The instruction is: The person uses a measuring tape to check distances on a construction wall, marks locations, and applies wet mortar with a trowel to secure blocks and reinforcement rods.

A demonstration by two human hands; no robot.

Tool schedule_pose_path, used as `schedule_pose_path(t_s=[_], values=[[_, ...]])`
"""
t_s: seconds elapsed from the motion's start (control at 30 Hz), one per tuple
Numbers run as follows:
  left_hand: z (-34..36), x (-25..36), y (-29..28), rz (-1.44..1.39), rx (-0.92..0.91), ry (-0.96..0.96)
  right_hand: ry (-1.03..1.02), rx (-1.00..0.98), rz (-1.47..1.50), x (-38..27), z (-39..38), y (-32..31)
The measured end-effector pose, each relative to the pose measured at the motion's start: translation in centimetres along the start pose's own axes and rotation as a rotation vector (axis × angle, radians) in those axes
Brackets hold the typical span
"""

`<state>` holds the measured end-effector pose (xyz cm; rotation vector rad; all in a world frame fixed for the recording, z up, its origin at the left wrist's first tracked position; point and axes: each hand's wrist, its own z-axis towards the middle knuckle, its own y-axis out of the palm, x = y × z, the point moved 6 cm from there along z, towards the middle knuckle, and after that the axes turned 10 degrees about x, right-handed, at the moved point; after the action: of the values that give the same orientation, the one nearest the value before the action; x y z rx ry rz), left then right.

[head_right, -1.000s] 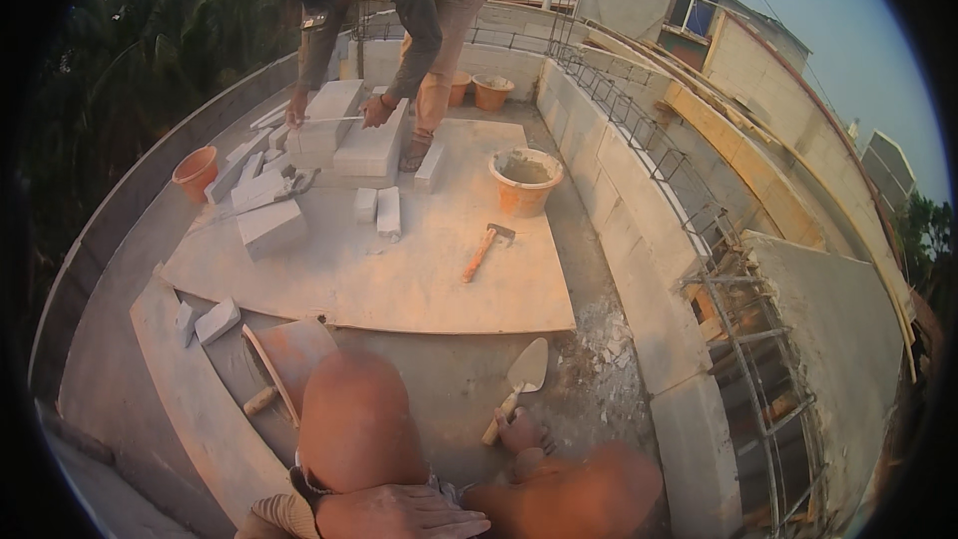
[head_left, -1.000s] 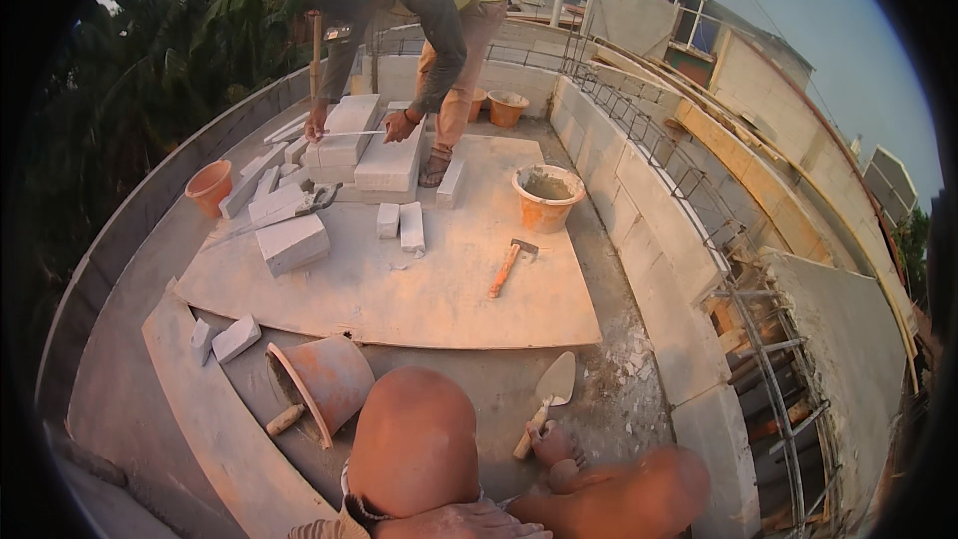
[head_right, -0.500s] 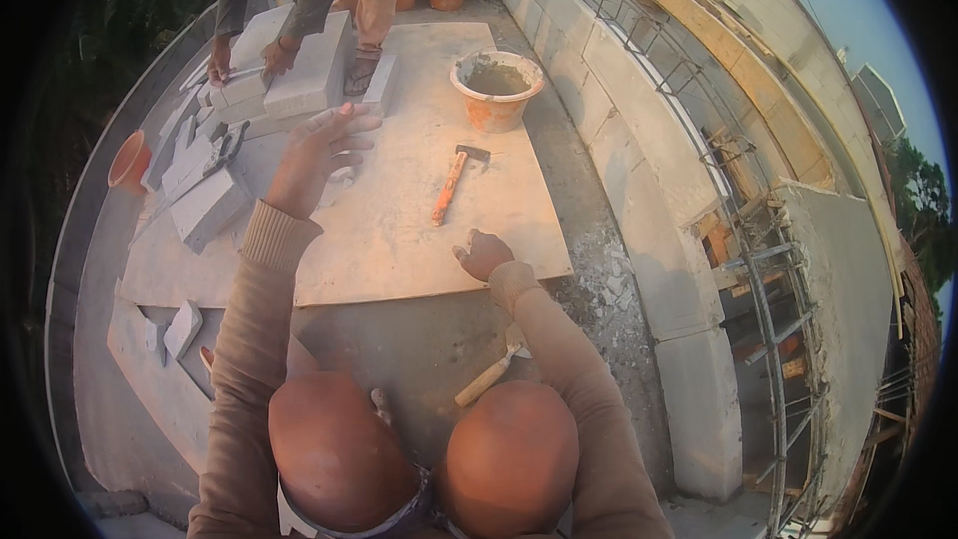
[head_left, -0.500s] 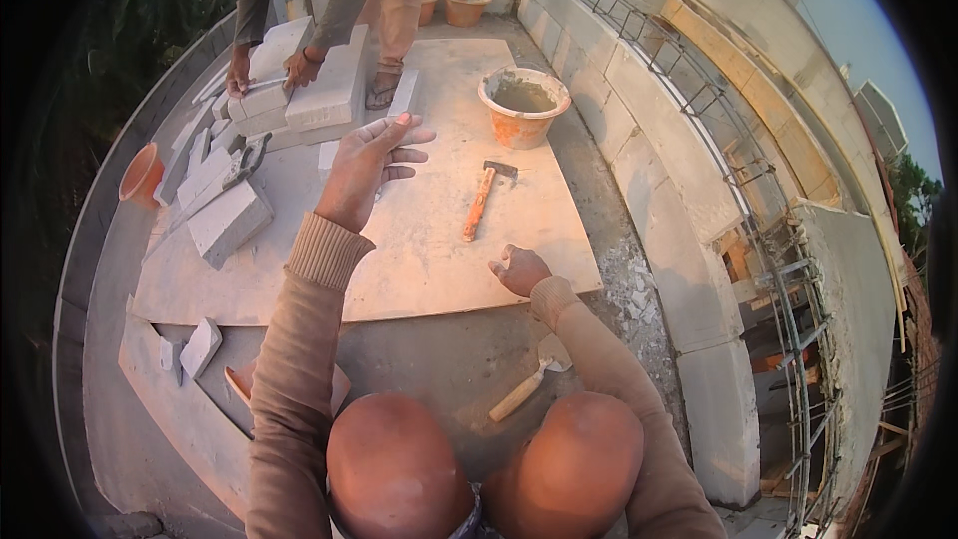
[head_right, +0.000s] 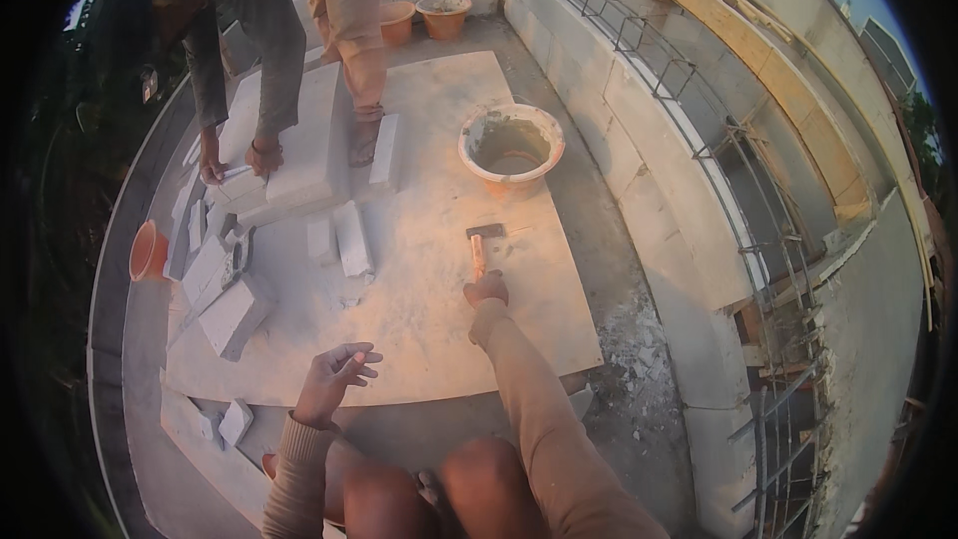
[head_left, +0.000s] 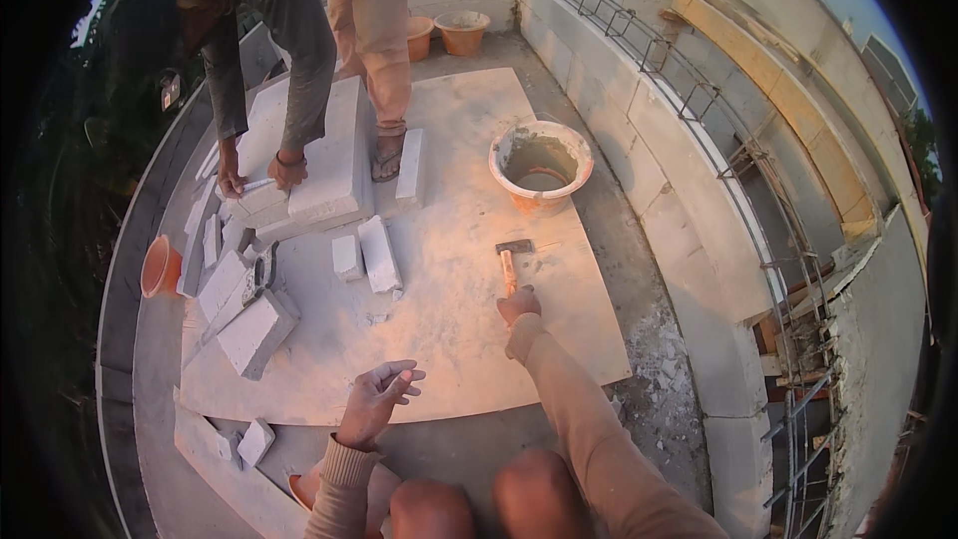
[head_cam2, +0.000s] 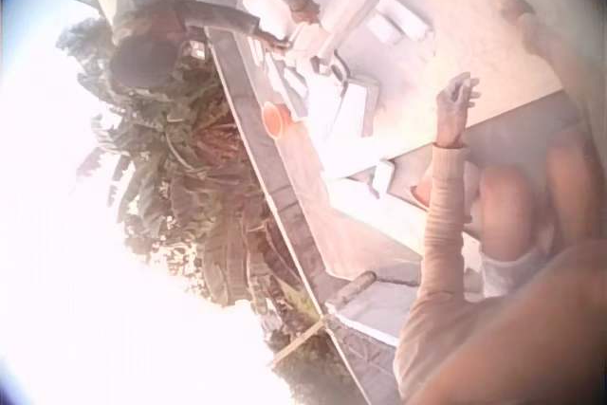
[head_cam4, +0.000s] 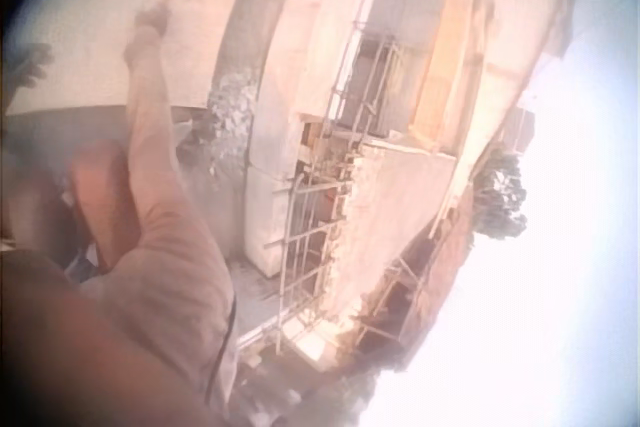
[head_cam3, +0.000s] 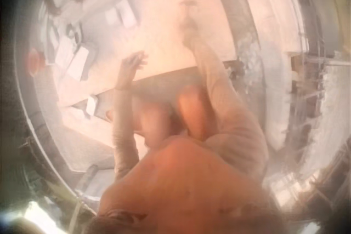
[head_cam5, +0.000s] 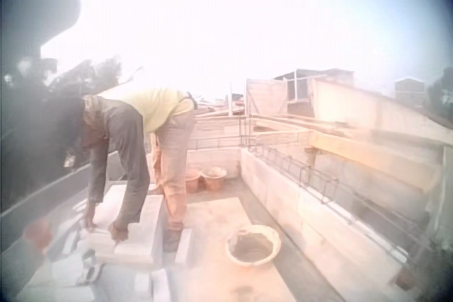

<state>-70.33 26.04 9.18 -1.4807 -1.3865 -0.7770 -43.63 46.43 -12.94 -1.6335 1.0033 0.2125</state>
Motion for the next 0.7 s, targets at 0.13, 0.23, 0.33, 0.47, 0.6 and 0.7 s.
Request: schedule_pose_path(t_s=[0.13, 0.23, 0.33, 0.47, 0.6, 0.7], values=[[-2.6, 6.3, 0.3, 0.013, 0.021, -0.167, 0.203, -0.378, 0.181, 0.9, -3.9, -4.3], [-5.4, 12.8, 3.2, -0.040, -0.018, -0.280, 0.291, -0.494, 0.301, -0.5, -11.1, -11.3], [-8.0, 20.1, 6.4, -0.071, -0.084, -0.358, 0.374, -0.494, 0.367, -2.2, -18.7, -19.8], [-10.2, 29.9, 8.4, -0.253, -0.116, -0.399, 0.035, -0.244, 0.123, -6.0, -25.0, -31.8], [-9.0, 35.5, 7.1, -0.211, -0.059, -0.387, 0.237, -0.230, 0.151, -9.0, -26.2, -39.4], [-6.3, 36.2, 5.8, -0.210, -0.009, -0.436, 0.480, -0.331, 0.123, -10.8, -22.9, -43.1]])
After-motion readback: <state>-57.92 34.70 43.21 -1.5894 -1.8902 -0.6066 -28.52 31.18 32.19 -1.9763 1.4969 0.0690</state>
